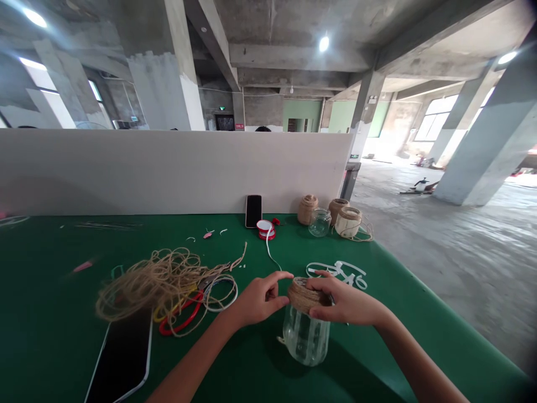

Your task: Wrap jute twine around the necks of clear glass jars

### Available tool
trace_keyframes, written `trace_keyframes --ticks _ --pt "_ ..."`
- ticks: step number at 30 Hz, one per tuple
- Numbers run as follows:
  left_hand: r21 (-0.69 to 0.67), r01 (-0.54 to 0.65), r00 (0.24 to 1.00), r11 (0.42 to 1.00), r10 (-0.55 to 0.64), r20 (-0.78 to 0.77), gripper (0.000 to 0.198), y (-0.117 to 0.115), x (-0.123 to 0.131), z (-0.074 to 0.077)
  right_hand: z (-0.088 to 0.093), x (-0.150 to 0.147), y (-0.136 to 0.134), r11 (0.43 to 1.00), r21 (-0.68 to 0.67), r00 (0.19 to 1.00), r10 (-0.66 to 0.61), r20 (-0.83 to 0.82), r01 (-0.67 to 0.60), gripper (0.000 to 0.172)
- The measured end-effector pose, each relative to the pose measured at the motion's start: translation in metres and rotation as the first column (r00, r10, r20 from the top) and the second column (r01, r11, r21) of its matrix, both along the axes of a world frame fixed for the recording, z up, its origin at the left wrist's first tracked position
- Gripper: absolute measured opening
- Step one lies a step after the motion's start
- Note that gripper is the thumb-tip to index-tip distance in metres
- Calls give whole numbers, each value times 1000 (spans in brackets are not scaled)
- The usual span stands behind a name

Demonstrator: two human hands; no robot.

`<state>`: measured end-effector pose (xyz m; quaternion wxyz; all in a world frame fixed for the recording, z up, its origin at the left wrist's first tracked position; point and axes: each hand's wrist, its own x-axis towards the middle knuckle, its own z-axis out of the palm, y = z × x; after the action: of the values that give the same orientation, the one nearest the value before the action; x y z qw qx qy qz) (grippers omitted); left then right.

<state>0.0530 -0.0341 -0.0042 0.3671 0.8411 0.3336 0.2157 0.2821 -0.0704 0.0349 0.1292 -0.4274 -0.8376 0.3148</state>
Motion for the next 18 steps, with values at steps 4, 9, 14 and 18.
trace_keyframes --ticks 4,9,14,18 --pt "-46 48 998 998 -46 47 46 0 2 -4 1 3 0 1000 6 1000 17 4 -17 30" --pt "-27 58 997 998 -56 57 41 -3 4 -1 7 5 0 997 75 999 24 39 -27 25" --pt "43 7 1000 999 -7 4 37 -14 17 10 14 0 -4 992 123 996 -13 89 2 21" --pt "28 12 1000 1000 -12 -10 35 -23 25 19 16 -4 -8 990 138 995 -8 96 -5 19"
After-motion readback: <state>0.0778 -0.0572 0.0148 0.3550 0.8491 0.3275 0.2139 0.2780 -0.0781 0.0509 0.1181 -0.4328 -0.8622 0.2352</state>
